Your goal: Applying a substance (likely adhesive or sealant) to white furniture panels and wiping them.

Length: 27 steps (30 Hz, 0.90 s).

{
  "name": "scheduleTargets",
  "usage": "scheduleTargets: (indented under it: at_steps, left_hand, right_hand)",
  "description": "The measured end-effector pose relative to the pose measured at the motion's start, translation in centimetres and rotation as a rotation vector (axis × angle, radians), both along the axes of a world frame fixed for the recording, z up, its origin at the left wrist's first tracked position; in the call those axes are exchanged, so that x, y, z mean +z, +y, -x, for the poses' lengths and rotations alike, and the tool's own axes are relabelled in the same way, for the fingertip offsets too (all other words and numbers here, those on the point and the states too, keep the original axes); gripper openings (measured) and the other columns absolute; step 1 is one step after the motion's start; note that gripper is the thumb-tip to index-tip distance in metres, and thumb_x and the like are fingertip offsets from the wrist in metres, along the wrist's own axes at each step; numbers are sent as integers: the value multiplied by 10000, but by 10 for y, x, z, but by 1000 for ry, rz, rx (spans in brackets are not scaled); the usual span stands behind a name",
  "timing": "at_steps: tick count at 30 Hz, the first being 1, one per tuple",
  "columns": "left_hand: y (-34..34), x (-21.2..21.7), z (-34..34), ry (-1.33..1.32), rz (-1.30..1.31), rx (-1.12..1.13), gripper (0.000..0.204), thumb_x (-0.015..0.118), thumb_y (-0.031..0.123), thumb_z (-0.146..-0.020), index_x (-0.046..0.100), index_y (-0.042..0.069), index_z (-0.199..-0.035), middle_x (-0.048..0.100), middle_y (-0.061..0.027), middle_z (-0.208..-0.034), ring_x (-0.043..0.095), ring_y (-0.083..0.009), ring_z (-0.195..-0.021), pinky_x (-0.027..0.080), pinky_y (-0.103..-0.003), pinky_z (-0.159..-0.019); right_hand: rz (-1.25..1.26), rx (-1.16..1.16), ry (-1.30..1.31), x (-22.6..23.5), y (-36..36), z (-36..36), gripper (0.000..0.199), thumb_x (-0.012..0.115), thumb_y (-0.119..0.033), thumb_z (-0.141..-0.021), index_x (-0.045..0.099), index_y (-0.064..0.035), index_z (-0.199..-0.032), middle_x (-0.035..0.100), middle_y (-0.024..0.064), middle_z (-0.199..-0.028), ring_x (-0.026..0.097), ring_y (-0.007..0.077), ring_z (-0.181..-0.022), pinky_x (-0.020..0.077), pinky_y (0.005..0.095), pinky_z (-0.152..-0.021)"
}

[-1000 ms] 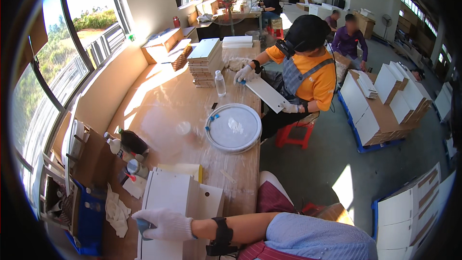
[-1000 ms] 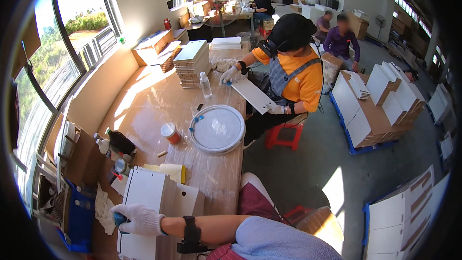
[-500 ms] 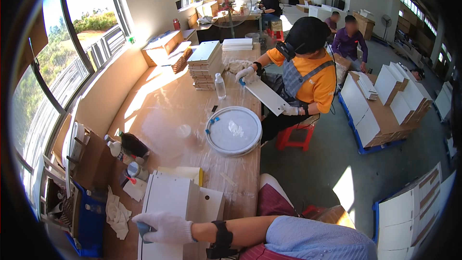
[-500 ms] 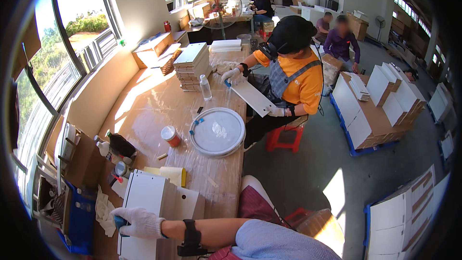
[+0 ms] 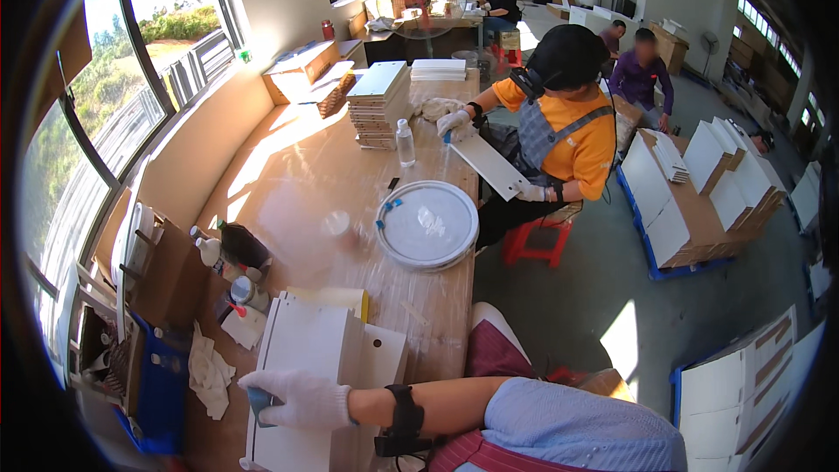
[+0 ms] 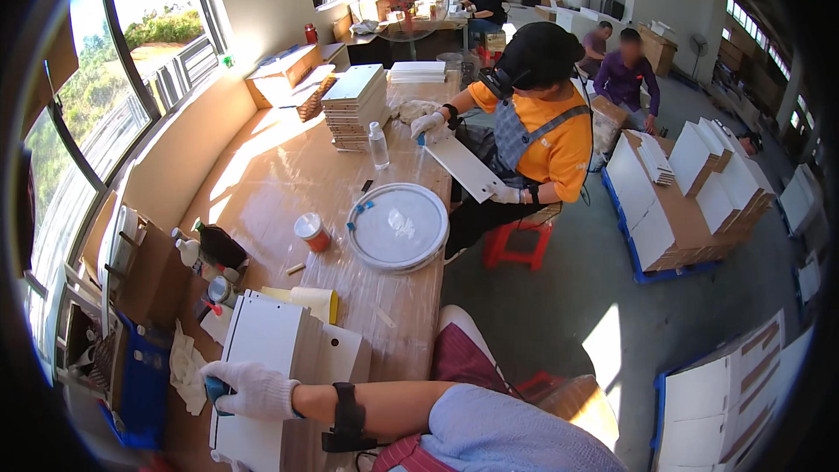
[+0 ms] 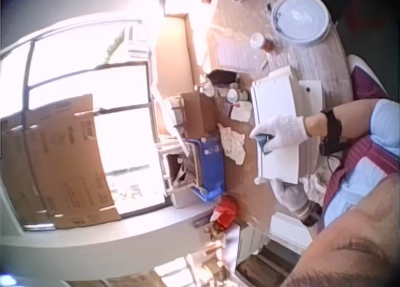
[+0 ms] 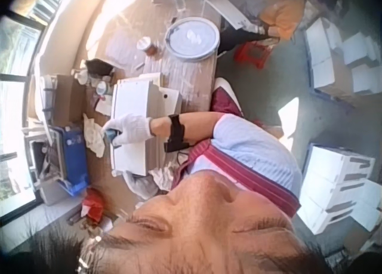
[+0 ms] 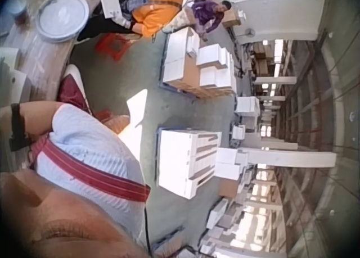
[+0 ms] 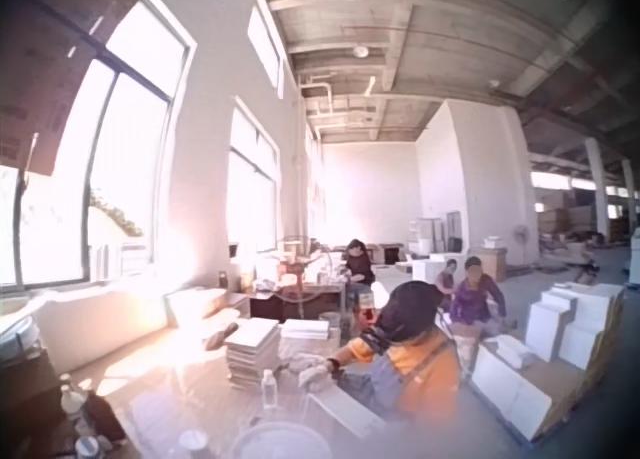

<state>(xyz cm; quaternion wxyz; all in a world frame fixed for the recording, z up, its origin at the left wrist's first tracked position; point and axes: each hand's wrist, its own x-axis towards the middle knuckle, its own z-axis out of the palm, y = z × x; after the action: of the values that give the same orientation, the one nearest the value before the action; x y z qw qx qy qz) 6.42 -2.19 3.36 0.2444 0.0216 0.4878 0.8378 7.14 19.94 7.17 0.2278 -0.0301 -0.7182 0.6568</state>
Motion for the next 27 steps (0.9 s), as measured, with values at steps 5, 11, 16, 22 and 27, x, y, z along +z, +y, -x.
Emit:
scheduleTargets:
  at_steps: [5,11,16,22,27]
  left_hand:
    - [0,1,-2,32,22,25,491,373,261,-1063,409,-21,-1463,473,-175,-1480,469,-292,-1340,326,-459,-1147]
    - [6,-2,0,364,71,0,459,389,205,-1034,425,-55,-1411,561,-163,-1342,598,-263,-1191,504,-368,-994]
    - [15,3,2,23,-140,30,439,392,297,-1057,510,-21,-1336,655,-130,-1190,662,-206,-1045,545,-343,-894]
    - [4,17,-1,-266,-220,118,502,379,395,-1062,504,10,-1360,658,-141,-1211,672,-234,-1040,558,-371,-875]
    - [0,10,-2,-277,-230,53,500,403,421,-1055,540,27,-1331,659,-157,-1218,676,-270,-1021,549,-393,-879]
  right_hand:
    - [-46,9,-19,1,-1,-1,467,666,-119,-822,563,-93,-1277,645,187,-927,654,340,-876,517,385,-842]
    - [-83,55,0,-2,2,2,529,689,-146,-853,526,-64,-1350,639,120,-947,658,235,-849,526,339,-816]
    - [313,207,-128,36,16,-23,607,684,-20,-862,451,36,-1420,618,64,-1036,625,121,-841,539,276,-767]
    - [-513,313,126,46,-13,-40,566,764,-44,-775,577,-14,-1308,697,146,-1042,691,253,-895,549,358,-792]
    - [-956,432,212,55,-32,-39,532,761,-84,-721,623,-64,-1234,690,130,-1080,671,329,-950,529,413,-823]
